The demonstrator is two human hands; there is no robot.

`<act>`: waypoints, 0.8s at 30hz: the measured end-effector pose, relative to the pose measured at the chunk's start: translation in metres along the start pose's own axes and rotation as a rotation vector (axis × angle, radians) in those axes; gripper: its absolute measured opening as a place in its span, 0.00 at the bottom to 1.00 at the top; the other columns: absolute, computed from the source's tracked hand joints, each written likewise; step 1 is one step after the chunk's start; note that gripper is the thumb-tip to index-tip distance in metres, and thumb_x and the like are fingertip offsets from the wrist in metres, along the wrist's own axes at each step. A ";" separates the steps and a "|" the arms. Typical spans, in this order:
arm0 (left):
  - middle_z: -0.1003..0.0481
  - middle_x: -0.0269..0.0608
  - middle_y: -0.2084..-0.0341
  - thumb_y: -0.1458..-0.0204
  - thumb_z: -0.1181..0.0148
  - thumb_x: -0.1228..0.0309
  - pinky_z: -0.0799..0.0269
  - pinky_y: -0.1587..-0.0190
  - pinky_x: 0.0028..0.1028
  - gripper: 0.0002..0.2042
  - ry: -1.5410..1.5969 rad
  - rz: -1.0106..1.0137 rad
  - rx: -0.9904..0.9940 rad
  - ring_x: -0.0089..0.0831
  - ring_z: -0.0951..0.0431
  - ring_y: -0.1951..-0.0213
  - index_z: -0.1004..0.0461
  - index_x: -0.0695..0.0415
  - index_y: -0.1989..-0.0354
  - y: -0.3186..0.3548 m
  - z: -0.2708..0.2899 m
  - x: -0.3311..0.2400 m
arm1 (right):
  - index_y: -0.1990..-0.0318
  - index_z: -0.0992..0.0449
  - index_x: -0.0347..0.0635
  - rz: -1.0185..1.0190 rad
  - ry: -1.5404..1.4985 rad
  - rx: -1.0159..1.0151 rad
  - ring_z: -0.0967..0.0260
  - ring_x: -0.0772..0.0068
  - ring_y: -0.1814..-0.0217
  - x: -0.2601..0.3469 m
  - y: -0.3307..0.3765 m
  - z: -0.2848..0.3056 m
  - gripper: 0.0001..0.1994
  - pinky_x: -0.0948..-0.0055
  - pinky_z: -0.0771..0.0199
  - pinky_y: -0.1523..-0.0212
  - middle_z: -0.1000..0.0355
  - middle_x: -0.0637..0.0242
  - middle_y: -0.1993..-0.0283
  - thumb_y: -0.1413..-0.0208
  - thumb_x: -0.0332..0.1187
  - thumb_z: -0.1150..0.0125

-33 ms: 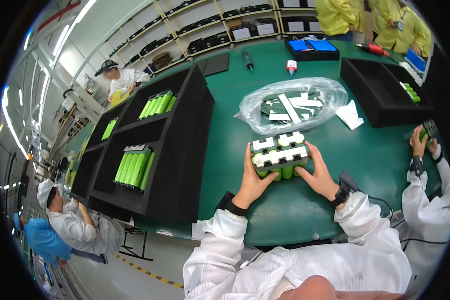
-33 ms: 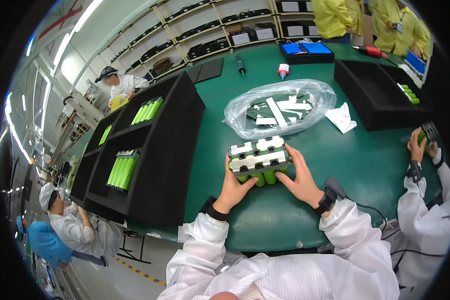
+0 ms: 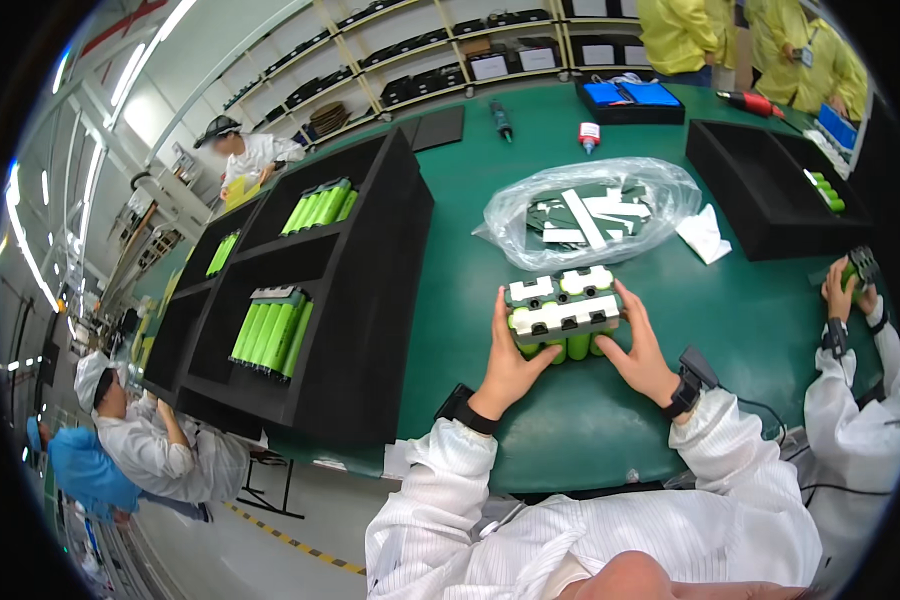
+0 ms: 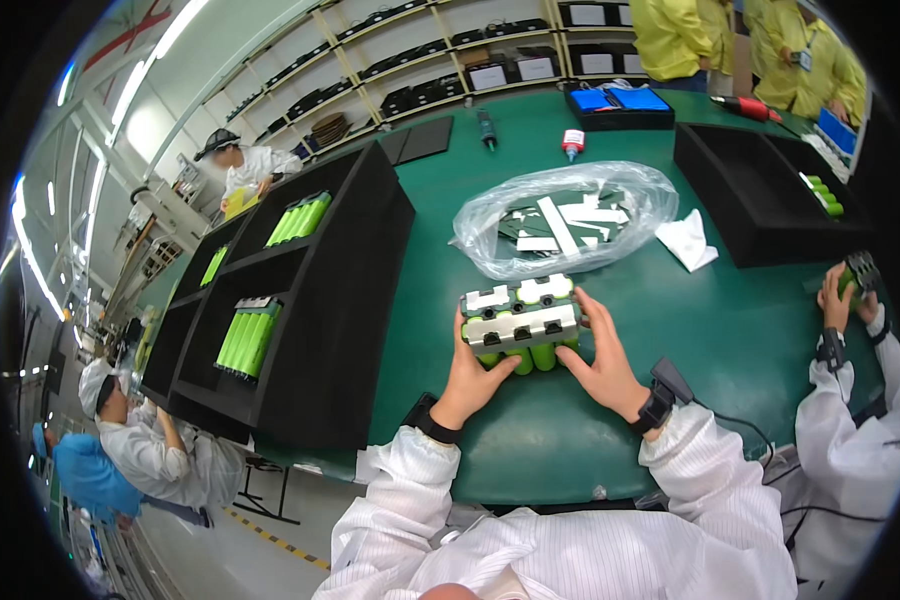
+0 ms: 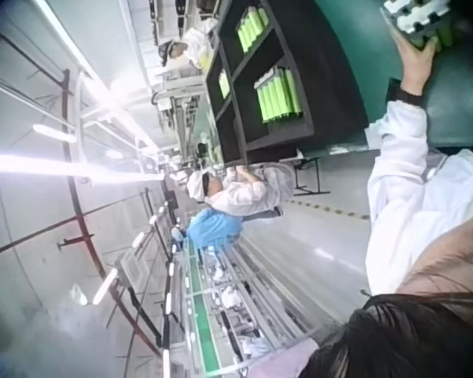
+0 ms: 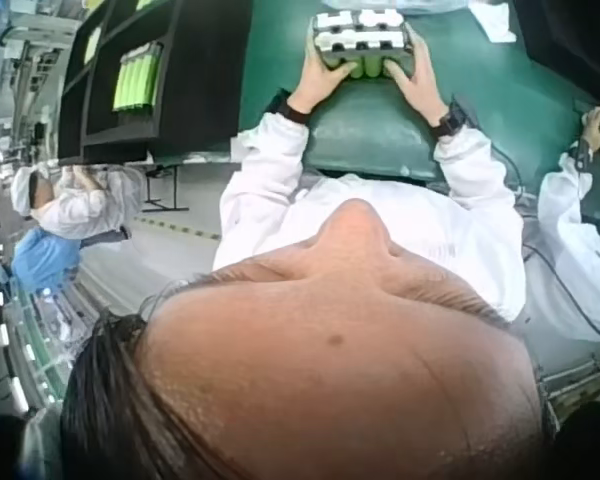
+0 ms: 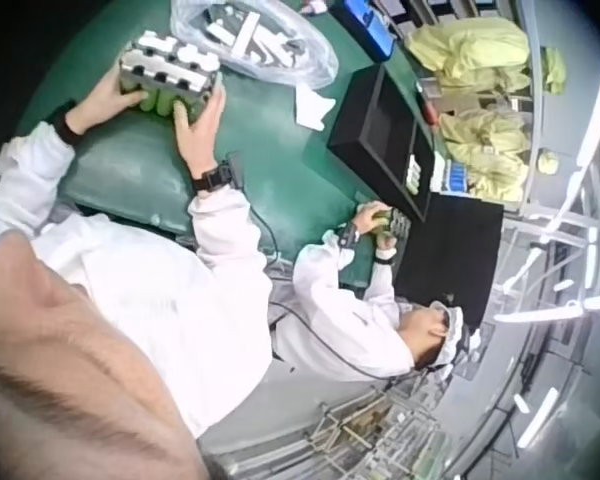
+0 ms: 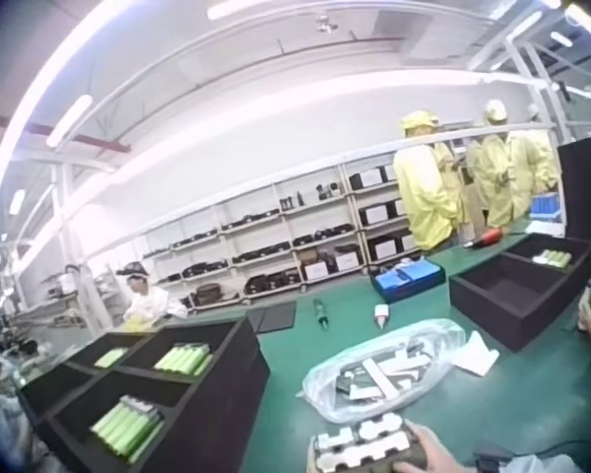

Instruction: Assembling lithium-ion battery packs by placing cells into plastic brackets and applying adhesive strips.

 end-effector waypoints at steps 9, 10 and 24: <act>0.46 0.55 0.39 0.55 0.34 0.76 0.42 0.38 0.36 0.47 -0.202 -0.053 -0.216 0.43 0.41 0.38 0.64 0.64 0.32 0.019 -0.016 -0.032 | 0.31 0.61 0.31 0.061 0.193 -0.004 0.60 0.45 0.28 0.021 0.011 -0.009 0.41 0.57 0.58 0.31 0.58 0.45 0.29 0.49 0.24 0.43; 0.48 0.56 0.38 0.54 0.35 0.76 0.44 0.37 0.36 0.47 -0.195 -0.067 -0.234 0.44 0.42 0.37 0.64 0.65 0.32 0.020 -0.017 -0.035 | 0.31 0.61 0.31 0.060 0.195 -0.005 0.60 0.45 0.28 0.022 0.011 -0.010 0.41 0.57 0.58 0.31 0.58 0.45 0.29 0.49 0.24 0.43; 0.51 0.62 0.38 0.55 0.39 0.80 0.53 0.34 0.38 0.47 -0.079 -0.076 -0.215 0.47 0.46 0.37 0.69 0.68 0.32 0.025 -0.029 -0.050 | 0.33 0.59 0.28 0.121 0.264 -0.069 0.54 0.39 0.31 0.008 0.017 -0.014 0.42 0.56 0.54 0.32 0.55 0.42 0.31 0.54 0.23 0.41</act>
Point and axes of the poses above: each hand's wrist, its own y-axis away from the middle knuckle, its own z-axis out of the back of the hand, x = y × z, the point moved 3 cm from there along -y, towards the middle knuckle
